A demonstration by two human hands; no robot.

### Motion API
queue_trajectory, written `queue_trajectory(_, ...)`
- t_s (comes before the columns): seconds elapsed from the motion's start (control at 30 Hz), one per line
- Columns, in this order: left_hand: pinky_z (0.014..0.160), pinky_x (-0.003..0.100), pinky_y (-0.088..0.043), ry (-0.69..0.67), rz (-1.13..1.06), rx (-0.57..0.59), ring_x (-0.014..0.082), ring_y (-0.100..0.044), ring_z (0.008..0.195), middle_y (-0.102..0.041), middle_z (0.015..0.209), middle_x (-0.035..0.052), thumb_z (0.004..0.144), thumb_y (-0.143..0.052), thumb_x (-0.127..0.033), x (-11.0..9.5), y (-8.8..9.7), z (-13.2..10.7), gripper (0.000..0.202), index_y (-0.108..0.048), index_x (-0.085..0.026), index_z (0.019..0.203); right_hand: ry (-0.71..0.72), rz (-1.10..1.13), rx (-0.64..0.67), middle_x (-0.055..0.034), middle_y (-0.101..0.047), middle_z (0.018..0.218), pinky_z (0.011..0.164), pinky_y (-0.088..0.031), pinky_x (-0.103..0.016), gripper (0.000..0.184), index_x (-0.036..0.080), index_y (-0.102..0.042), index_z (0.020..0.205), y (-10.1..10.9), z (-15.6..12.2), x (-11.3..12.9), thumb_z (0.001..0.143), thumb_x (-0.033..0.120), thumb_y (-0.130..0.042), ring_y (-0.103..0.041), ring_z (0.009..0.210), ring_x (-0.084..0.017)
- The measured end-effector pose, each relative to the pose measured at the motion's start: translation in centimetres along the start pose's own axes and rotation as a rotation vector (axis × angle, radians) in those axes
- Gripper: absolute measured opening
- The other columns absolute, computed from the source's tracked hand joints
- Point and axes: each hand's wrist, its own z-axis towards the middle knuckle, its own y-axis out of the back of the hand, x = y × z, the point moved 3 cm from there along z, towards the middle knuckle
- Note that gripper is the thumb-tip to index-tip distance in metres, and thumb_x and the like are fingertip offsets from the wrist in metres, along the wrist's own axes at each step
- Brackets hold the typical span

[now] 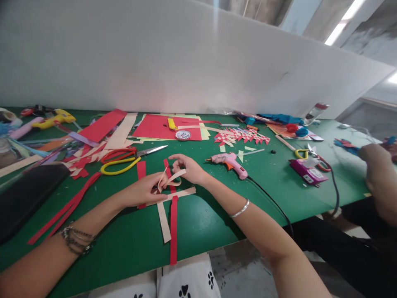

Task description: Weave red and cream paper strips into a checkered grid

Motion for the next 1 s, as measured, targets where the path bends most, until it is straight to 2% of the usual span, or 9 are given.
queue_trajectory(0.07, 0.050, 0.022, -0.028, 0.000, 0.010, -0.004, 0.0103, -0.034, 0.055, -0.037, 0.066, -0.0047, 0.073, -0.056, -0.040, 0.0, 0.0, 0.0, 0.033, -0.029, -0.021, 0.067, -0.014, -0.099, -0.033, -0.0001, -0.054, 0.076, 0.067, -0.043, -0.027, 0.037, 0.014, -0.045, 0.113, 0.2, -0.1, -0.3, 0.076, 0.021, -0.048, -0.048, 0.064, -0.010)
queue_trajectory(0.13, 0.050, 0.022, -0.028, 0.002, 0.003, -0.003, 0.0103, -0.034, 0.055, -0.037, 0.067, -0.0048, 0.073, -0.056, -0.039, 0.1, 0.0, 0.0, 0.033, -0.029, -0.021, 0.067, 0.023, -0.290, -0.037, -0.0074, -0.059, 0.098, 0.078, -0.041, -0.033, 0.042, 0.014, -0.046, 0.117, 0.3, -0.1, -0.2, 0.075, 0.020, -0.049, -0.051, 0.081, -0.015)
queue_trajectory(0.23, 0.051, 0.022, -0.029, 0.005, -0.015, 0.001, 0.0105, -0.035, 0.056, -0.036, 0.067, -0.0048, 0.073, -0.055, -0.037, 0.2, -0.1, -0.1, 0.030, -0.030, -0.021, 0.069, 0.083, -0.542, 0.050, -0.0102, -0.050, 0.127, 0.091, -0.032, -0.042, 0.055, 0.019, -0.041, 0.128, -0.2, 0.3, 0.3, 0.074, 0.019, -0.052, -0.043, 0.109, -0.024)
queue_trajectory(0.3, 0.051, 0.022, -0.029, 0.008, -0.014, 0.004, 0.0107, -0.035, 0.056, -0.037, 0.067, -0.0046, 0.073, -0.055, -0.037, 0.3, -0.1, -0.1, 0.029, -0.030, -0.021, 0.069, 0.078, -0.618, 0.110, -0.0093, -0.048, 0.130, 0.091, -0.030, -0.043, 0.058, 0.022, -0.039, 0.131, -0.6, 0.4, 0.7, 0.075, 0.017, -0.051, -0.040, 0.111, -0.026)
queue_trajectory(0.43, 0.051, 0.022, -0.028, 0.007, 0.021, 0.001, 0.0110, -0.034, 0.056, -0.038, 0.069, -0.0038, 0.072, -0.054, -0.036, 0.5, -0.2, -0.1, 0.028, -0.031, -0.021, 0.069, 0.077, -0.632, 0.130, -0.0095, -0.053, 0.122, 0.086, -0.031, -0.041, 0.055, 0.021, -0.043, 0.128, -0.9, 0.4, 1.5, 0.074, 0.010, -0.046, -0.044, 0.106, -0.025)
queue_trajectory(0.57, 0.051, 0.022, -0.027, -0.001, 0.032, -0.004, 0.0111, -0.034, 0.056, -0.038, 0.069, -0.0037, 0.073, -0.055, -0.037, 0.4, -0.1, -0.1, 0.028, -0.032, -0.021, 0.069, 0.072, -0.507, 0.121, -0.0057, -0.062, 0.100, 0.084, -0.036, -0.035, 0.050, 0.018, -0.050, 0.118, -0.7, 0.4, 1.4, 0.070, 0.006, -0.047, -0.052, 0.095, -0.020)
queue_trajectory(0.77, 0.051, 0.022, -0.029, -0.010, 0.023, -0.009, 0.0108, -0.035, 0.057, -0.039, 0.070, -0.0042, 0.073, -0.055, -0.036, 0.2, 0.0, -0.1, 0.029, -0.031, -0.021, 0.069, 0.171, -0.301, 0.208, -0.0036, -0.060, 0.076, 0.069, -0.042, -0.024, 0.011, 0.013, -0.063, 0.079, -0.2, 0.2, 1.3, 0.075, 0.015, -0.053, -0.055, 0.074, -0.014)
queue_trajectory(0.87, 0.052, 0.021, -0.030, -0.014, 0.024, 0.000, 0.0103, -0.036, 0.057, -0.040, 0.072, -0.0044, 0.072, -0.056, -0.032, 0.2, 0.0, -0.1, 0.029, -0.029, -0.021, 0.069, 0.161, -0.269, 0.167, -0.0044, -0.060, 0.077, 0.072, -0.043, -0.026, 0.013, 0.013, -0.064, 0.079, 0.4, -0.3, 1.8, 0.074, 0.024, -0.060, -0.056, 0.075, -0.014)
queue_trajectory(1.0, 0.053, 0.021, -0.031, -0.024, 0.001, 0.009, 0.0098, -0.037, 0.057, -0.039, 0.074, -0.0045, 0.072, -0.055, -0.030, 0.2, -0.1, -0.2, 0.028, -0.028, -0.021, 0.069, 0.029, -0.169, 0.121, -0.0011, -0.059, 0.075, 0.068, -0.042, -0.025, 0.022, 0.013, -0.061, 0.084, 1.0, -0.9, 2.2, 0.067, 0.027, -0.067, -0.054, 0.070, -0.012)
